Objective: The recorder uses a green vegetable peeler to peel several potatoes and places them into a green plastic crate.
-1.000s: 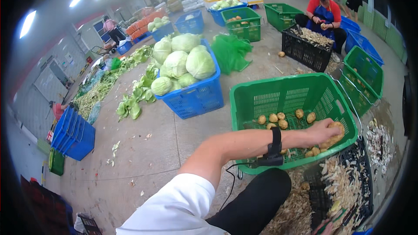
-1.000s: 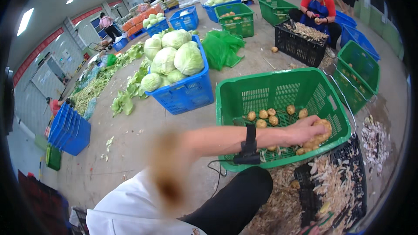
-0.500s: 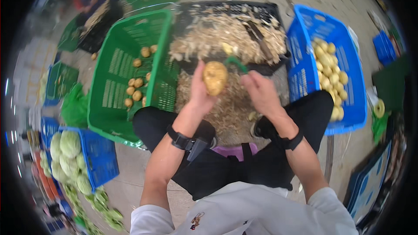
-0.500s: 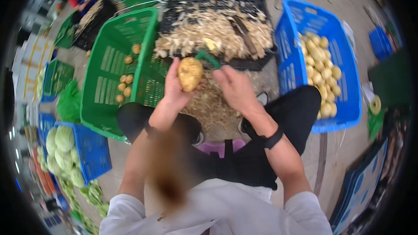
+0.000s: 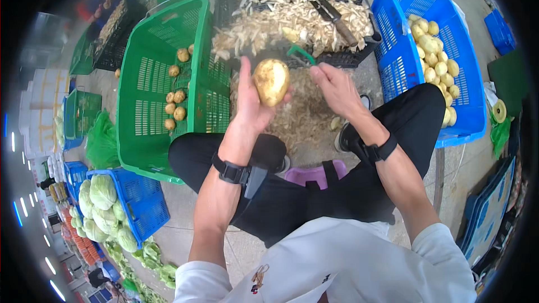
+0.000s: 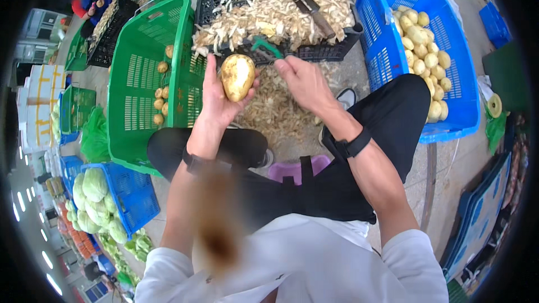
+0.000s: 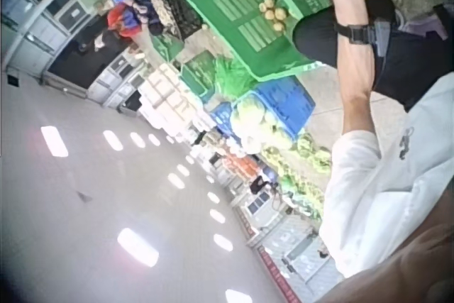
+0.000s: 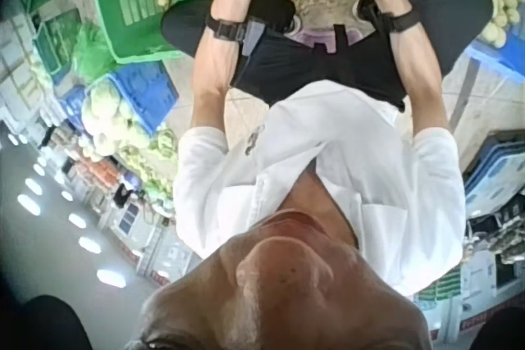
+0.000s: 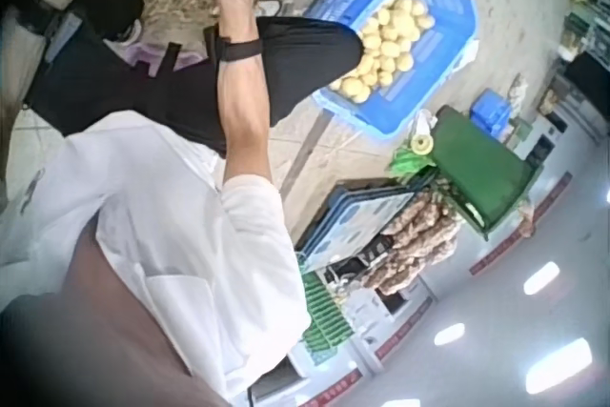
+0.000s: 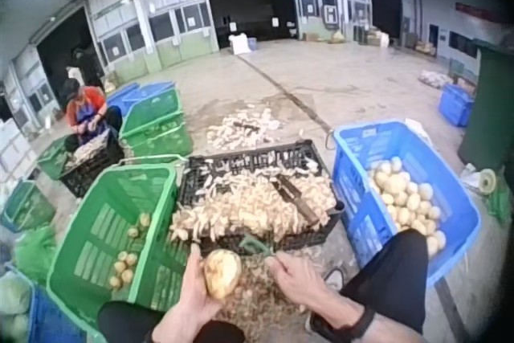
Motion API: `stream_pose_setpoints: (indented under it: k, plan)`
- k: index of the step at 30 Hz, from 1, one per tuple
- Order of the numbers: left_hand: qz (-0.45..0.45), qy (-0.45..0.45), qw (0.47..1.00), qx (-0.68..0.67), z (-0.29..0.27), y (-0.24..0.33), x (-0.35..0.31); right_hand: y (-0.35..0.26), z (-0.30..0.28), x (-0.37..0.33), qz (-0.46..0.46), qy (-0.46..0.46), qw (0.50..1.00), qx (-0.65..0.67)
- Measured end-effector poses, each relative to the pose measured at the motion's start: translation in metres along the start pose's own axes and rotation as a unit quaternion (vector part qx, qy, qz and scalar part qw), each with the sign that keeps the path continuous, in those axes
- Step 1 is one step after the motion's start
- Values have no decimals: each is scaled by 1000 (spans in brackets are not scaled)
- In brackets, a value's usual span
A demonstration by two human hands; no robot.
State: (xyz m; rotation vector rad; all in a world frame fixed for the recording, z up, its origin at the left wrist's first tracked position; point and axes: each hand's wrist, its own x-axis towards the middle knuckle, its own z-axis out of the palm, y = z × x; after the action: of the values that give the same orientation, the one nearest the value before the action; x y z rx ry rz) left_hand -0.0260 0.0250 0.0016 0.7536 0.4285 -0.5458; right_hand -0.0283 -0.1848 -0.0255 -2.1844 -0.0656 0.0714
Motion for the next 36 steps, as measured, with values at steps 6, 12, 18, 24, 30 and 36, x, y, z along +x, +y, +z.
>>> stream_pose_setpoints:
  k: [6, 12, 18, 24, 30, 36]
  plan:
    - [32, 101, 994, 0, 5, 2, 9, -45, 21, -25, -152, -20, 988, 2]
    - [2, 15, 999, 38, 10, -1, 24, 39, -1, 59, 39, -18, 996, -75]
    - [112, 37, 992, 44, 3, 2, 2, -47, 11, -5, -121, -58, 991, -16]
    - [79, 87, 989, 95, -11, -42, 45, 35, 9, 28, -5, -25, 998, -65]
    - [58, 56, 995, 52, -20, -11, 28, -8, 10, 9, -26, -82, 991, 105]
    - [73, 102, 991, -42, -12, -4, 35, -45, 24, -14, -167, -58, 984, -10]
